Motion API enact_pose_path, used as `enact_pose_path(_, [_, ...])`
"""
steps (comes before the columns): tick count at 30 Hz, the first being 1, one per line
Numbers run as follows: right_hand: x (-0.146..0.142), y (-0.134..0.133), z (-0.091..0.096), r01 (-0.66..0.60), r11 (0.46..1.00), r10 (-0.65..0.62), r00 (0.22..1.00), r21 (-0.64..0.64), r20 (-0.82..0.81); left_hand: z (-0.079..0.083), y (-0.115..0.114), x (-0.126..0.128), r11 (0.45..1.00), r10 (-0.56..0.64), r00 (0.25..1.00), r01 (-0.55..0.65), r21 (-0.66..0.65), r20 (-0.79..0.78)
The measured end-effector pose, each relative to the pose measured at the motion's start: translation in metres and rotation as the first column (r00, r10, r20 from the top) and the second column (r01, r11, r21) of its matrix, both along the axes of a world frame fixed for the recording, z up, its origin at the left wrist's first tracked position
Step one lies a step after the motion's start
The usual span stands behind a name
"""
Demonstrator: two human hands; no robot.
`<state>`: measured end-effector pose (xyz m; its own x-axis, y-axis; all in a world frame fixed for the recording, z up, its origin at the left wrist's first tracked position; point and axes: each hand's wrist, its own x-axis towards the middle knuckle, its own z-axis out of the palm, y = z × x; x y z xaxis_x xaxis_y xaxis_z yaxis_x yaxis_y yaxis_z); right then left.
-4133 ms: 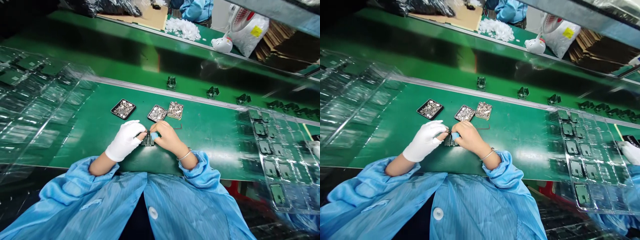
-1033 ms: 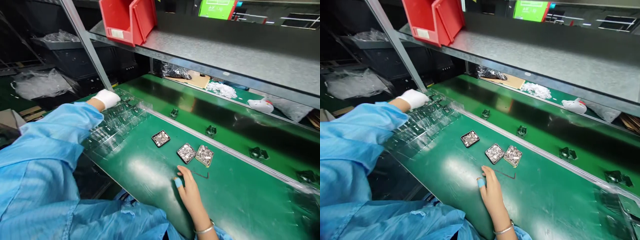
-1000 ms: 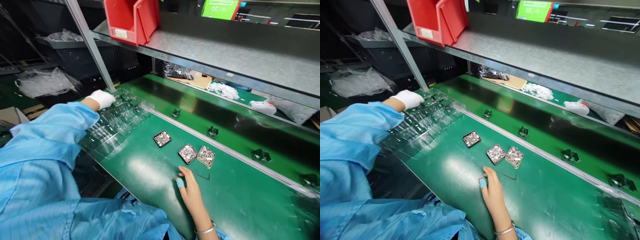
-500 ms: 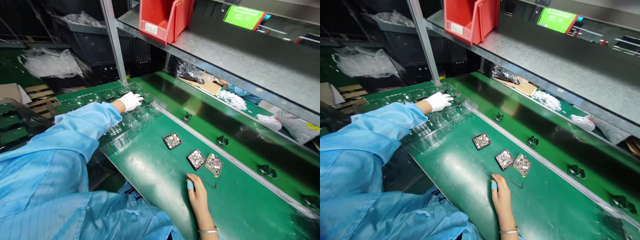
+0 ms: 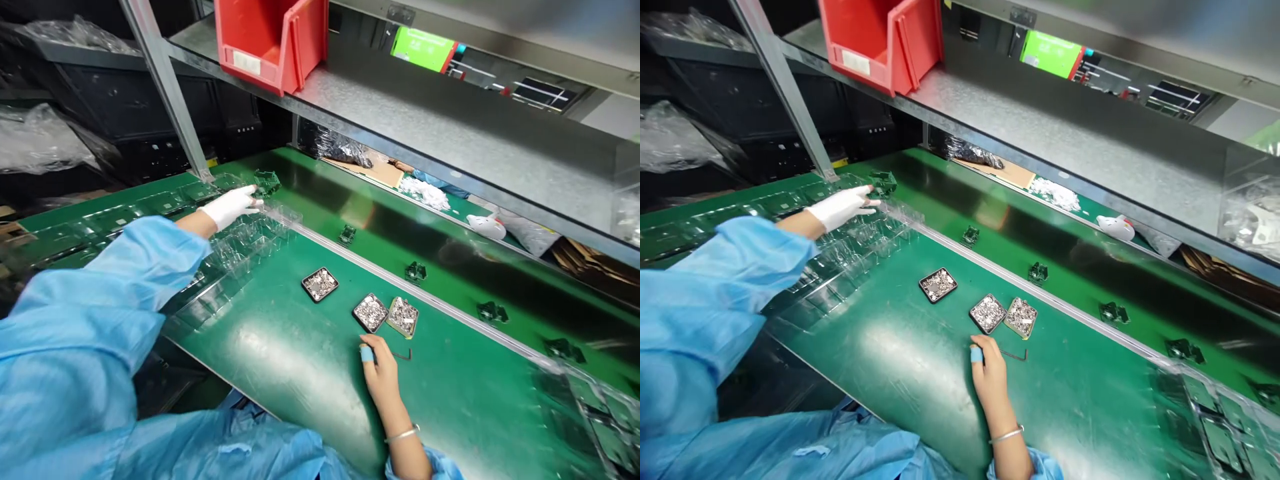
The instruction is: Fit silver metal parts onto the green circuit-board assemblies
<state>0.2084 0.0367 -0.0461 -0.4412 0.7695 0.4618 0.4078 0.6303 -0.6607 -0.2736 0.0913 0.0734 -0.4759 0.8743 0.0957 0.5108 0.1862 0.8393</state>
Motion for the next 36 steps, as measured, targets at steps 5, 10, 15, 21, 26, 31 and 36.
enact_pose_path(5, [-0.031,-0.011,0.017,-0.08,0.965,0.039,0.986,-0.248,-0.165,-0.014,-0.054,0.111,0.927,-0.374,0.837,0.35,0.134,0.4])
enact_pose_path(10, [-0.044,-0.022,0.023,-0.132,0.849,-0.009,0.965,-0.512,-0.263,-0.059,-0.112,0.22,0.695,-0.668,0.715,0.699,-0.168,0.208])
enact_pose_path(15, [-0.019,-0.012,0.027,-0.021,0.837,-0.087,0.981,-0.547,-0.171,-0.054,-0.117,0.256,0.501,-0.837,0.544,0.808,-0.309,0.063])
enact_pose_path(21, [0.0,-0.008,0.021,-0.088,0.902,0.094,0.996,-0.424,-0.007,-0.02,-0.083,0.235,0.351,-0.899,0.407,0.891,-0.289,0.163])
enact_pose_path(26, [-0.006,-0.016,0.012,-0.177,0.919,0.226,0.969,-0.353,0.101,-0.021,-0.076,0.228,0.378,-0.888,0.439,0.866,-0.326,0.138])
enact_pose_path(31, [-0.003,-0.01,0.009,-0.143,0.947,0.157,0.987,-0.289,0.027,-0.044,-0.035,0.197,0.854,-0.491,0.711,0.279,-0.439,-0.503])
enact_pose_path(36, [0.0,-0.008,0.015,-0.07,0.958,0.069,0.998,-0.279,-0.013,-0.075,0.0,0.188,0.819,-0.502,0.568,0.07,-0.569,-0.653])
